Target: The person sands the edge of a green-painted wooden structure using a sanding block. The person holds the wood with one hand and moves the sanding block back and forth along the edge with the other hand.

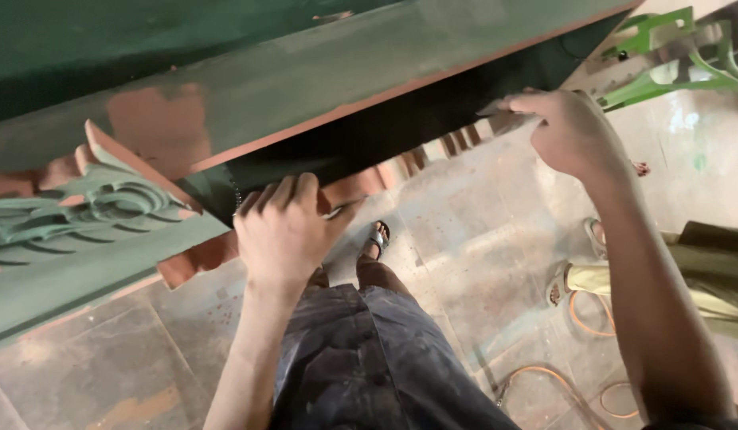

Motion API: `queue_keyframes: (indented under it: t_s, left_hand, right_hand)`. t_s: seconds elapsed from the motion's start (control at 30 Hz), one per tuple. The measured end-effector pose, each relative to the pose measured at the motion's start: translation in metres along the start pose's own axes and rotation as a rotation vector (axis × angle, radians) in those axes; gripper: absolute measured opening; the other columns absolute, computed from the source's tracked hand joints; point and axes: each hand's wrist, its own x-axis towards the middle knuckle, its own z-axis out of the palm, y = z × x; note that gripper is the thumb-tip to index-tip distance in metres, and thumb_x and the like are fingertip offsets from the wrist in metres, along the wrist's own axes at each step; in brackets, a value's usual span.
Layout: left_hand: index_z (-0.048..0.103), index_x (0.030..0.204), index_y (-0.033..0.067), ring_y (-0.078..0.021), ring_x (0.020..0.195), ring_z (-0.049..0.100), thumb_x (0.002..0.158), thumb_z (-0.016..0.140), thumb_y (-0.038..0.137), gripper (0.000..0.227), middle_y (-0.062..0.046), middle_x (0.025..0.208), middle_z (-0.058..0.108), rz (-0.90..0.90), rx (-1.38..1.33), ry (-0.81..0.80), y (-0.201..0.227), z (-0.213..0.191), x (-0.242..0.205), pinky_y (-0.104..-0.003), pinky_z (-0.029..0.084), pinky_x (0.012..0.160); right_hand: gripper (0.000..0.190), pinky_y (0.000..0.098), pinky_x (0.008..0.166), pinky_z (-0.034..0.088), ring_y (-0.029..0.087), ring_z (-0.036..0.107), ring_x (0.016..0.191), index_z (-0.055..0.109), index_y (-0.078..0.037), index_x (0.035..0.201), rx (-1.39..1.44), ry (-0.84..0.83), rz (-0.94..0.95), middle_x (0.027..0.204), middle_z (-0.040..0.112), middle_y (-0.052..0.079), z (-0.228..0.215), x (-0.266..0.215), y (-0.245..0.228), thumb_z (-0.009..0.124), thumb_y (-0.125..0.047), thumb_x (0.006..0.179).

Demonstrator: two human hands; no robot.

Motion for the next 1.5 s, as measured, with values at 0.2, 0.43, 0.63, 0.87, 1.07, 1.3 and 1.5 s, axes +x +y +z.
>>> queue_keyframes:
  t_s: [0.2, 0.43, 0.63, 0.87, 1.07, 1.3, 1.5]
  left_hand:
    - [0.058, 0.071, 0.0109, -0.0228, 0.065, 0.068, 0.079, 0.086, 0.052, 0.051, -0.003, 0.069, 0.064, -0.025, -0.016, 0.007, 0.002, 0.000, -0.002, -0.039, 0.054, 0.063]
    - [0.058, 0.069, 0.0108, -0.0242, 0.062, 0.066, 0.075, 0.088, 0.047, 0.048, -0.003, 0.069, 0.065, -0.047, -0.045, -0.024, -0.002, -0.003, 0.008, -0.039, 0.053, 0.061]
    - [0.057, 0.072, 0.0104, -0.0249, 0.067, 0.068, 0.077, 0.088, 0.050, 0.051, -0.005, 0.072, 0.065, -0.018, -0.055, 0.007, -0.001, -0.005, 0.010, -0.039, 0.055, 0.063]
    - [0.058, 0.074, 0.0113, -0.0245, 0.069, 0.069, 0.074, 0.087, 0.049, 0.047, -0.003, 0.073, 0.066, -0.007, -0.050, 0.000, -0.003, -0.003, 0.007, -0.040, 0.054, 0.062]
    - [0.060, 0.074, 0.0107, -0.0252, 0.069, 0.069, 0.079, 0.085, 0.050, 0.047, -0.004, 0.072, 0.067, -0.045, -0.092, -0.111, -0.008, -0.002, 0.007, -0.040, 0.053, 0.061]
    - [0.068, 0.113, 0.0042, -0.0299, 0.093, 0.070, 0.074, 0.086, 0.052, 0.064, -0.010, 0.103, 0.072, 0.080, -0.234, -0.154, -0.004, -0.022, 0.010, -0.043, 0.054, 0.081]
    - [0.060, 0.141, 0.0053, -0.0369, 0.125, 0.060, 0.068, 0.072, 0.047, 0.085, -0.017, 0.140, 0.063, 0.356, -0.482, -0.176, -0.018, -0.039, 0.016, -0.050, 0.044, 0.102]
  right_hand:
    - [0.048, 0.0419, 0.098, 0.052, 0.034, 0.072, 0.109, 0.072, -0.007, 0.132, -0.076, 0.095, 0.042, 0.129, 0.072, 0.018, 0.007, -0.017, -0.043, 0.055, 0.009, 0.089]
    - [0.063, 0.0304, 0.068, 0.060, 0.025, 0.077, 0.080, 0.057, -0.016, 0.154, 0.250, -0.014, 0.185, 0.126, 0.078, 0.010, 0.030, -0.076, -0.120, 0.064, 0.005, 0.095]
    - [0.074, 0.0394, 0.110, 0.054, 0.032, 0.055, 0.144, 0.055, -0.008, 0.149, 0.427, 0.311, -0.254, 0.151, 0.056, 0.017, 0.082, -0.062, -0.150, 0.052, 0.022, 0.082]
    - [0.080, 0.0444, 0.107, 0.048, 0.037, 0.031, 0.156, 0.053, -0.010, 0.153, -0.076, 0.300, -0.299, 0.163, 0.044, 0.006, 0.091, -0.077, -0.149, 0.060, 0.017, 0.078]
    - [0.079, 0.0451, 0.100, 0.049, 0.038, 0.029, 0.156, 0.049, -0.007, 0.155, -0.084, 0.270, -0.282, 0.165, 0.041, 0.006, 0.092, -0.068, -0.160, 0.060, 0.012, 0.080]
    - [0.033, 0.0323, 0.081, 0.056, 0.020, 0.075, 0.096, 0.074, -0.007, 0.125, 0.572, -0.034, -0.108, 0.127, 0.077, 0.010, 0.056, -0.120, -0.140, 0.057, 0.001, 0.098]
    - [0.027, 0.0272, 0.084, 0.062, 0.017, 0.077, 0.095, 0.071, -0.002, 0.115, 1.117, 0.012, -0.310, 0.108, 0.078, 0.009, 0.069, -0.064, -0.136, 0.054, 0.007, 0.097]
